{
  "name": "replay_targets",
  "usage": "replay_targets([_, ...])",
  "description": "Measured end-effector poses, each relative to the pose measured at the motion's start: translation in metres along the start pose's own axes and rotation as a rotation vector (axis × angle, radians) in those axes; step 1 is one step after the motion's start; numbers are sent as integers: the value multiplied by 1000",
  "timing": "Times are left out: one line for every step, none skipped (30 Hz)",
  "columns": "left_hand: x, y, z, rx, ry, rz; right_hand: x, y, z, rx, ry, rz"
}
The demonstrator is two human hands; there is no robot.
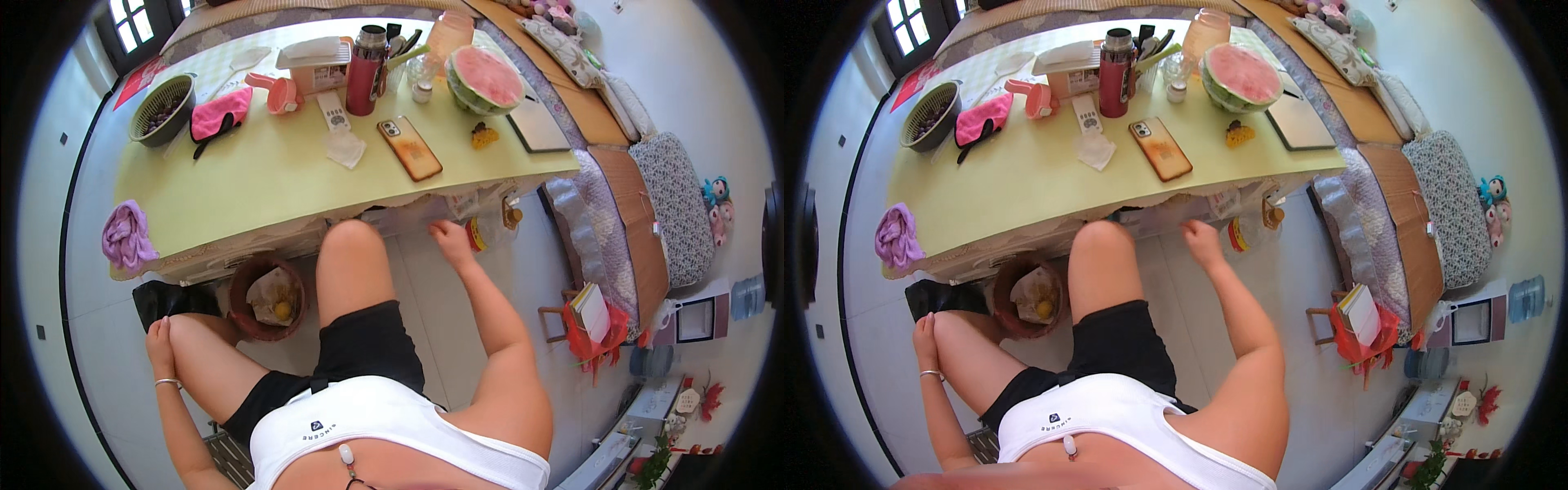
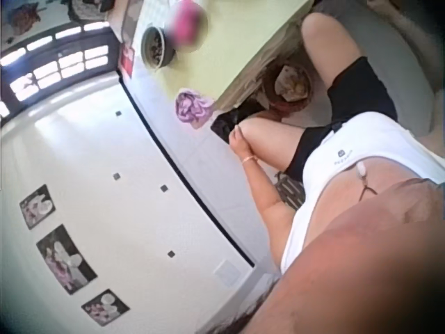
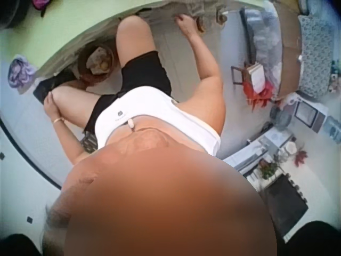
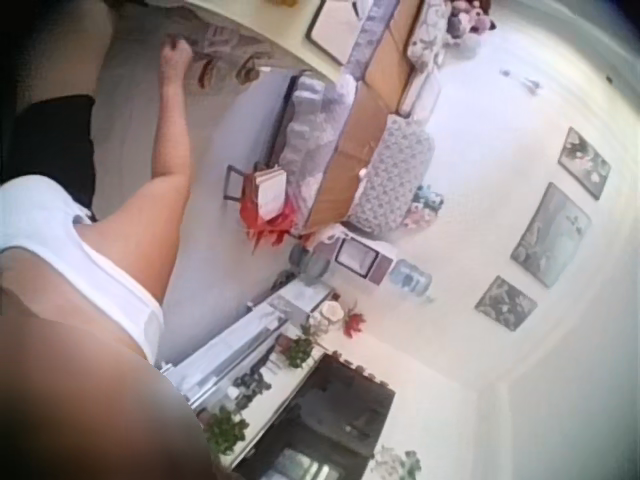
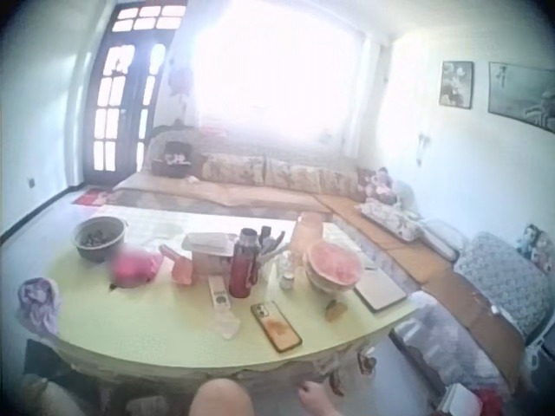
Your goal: The person sits on the floor and wipes a metal cutting board using a pink cloth and a white tissue. They handle a knife and a bowl of grapes on the table but do not cut or eat them. The person repeatedly wipes the board surface and then places the board on the table.
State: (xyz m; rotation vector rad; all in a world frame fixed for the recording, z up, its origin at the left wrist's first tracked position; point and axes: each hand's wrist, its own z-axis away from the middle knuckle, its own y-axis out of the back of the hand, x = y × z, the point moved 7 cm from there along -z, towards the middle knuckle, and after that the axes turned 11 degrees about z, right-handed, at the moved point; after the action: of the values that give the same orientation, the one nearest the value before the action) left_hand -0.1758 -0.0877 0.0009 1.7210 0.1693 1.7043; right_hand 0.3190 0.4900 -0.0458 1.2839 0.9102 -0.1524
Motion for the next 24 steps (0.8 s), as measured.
replay_targets([0, 1, 1, 3, 1, 5, -40, 3, 5, 19, 90, -39])
replay_targets([0, 1, 2, 8, -4, 14, -76, 6, 9, 35, 179, -79])
replay_targets([-1, 2, 3, 13, -5, 20, -111, 8, 13, 10, 265, -140])
replay_targets([-2, 2, 4, 17, -8, 27, -140, 7, 17, -15, 349, -200])
replay_targets([-2, 2, 3, 20, -16, 32, -160, 1, 18, -46, 427, -157])
replay_targets([-2, 2, 3, 24, -24, 36, -178, -5, 18, -77, 504, -113])
replay_targets([-2, 2, 2, 29, -32, 40, -193, -11, 19, -107, 582, -68])
replay_targets([-2, 2, 4, 35, -32, 44, -204, -18, 19, -143, 614, -21])
replay_targets([0, 1, 6, 41, -33, 48, -214, -25, 20, -178, 646, 26])
replay_targets([0, 1, 7, 46, -34, 52, -221, -31, 20, -212, 677, 75])
replay_targets([-3, 3, 7, 49, -35, 46, -225, -37, 21, -197, 699, 129])
replay_targets([-8, 5, 6, 51, -37, 39, -226, -44, 22, -180, 720, 184])
replay_targets([-10, 7, 6, 53, -39, 33, -227, -49, 24, -162, 739, 239])
replay_targets([-12, 8, 7, 62, -34, 54, -225, -53, 26, -168, 706, 287])
replay_targets([-12, 8, 9, 71, -30, 75, -224, -53, 26, -143, 685, 265])
replay_targets([-13, 9, 9, 80, -26, 96, -222, -53, 26, -117, 664, 242])
replay_targets([-15, 10, 10, 84, -28, 93, -221, -53, 27, -93, 641, 218])
replay_targets([-18, 12, 10, 87, -31, 90, -222, -54, 28, -79, 630, 233])
replay_targets([-19, 15, 10, 90, -34, 86, -222, -55, 29, -64, 619, 248])
replay_targets([-17, 15, 11, 90, -35, 85, -222, -54, 30, -47, 606, 265])
replay_targets([-15, 14, 12, 90, -37, 84, -221, -56, 29, -49, 592, 271])
replay_targets([-12, 14, 13, 90, -38, 83, -221, -59, 29, -51, 578, 276])
replay_targets([-12, 14, 14, 99, -44, 84, -223, -60, 29, -53, 566, 283])
replay_targets([-12, 14, 15, 107, -50, 86, -225, -61, 29, -54, 542, 270])
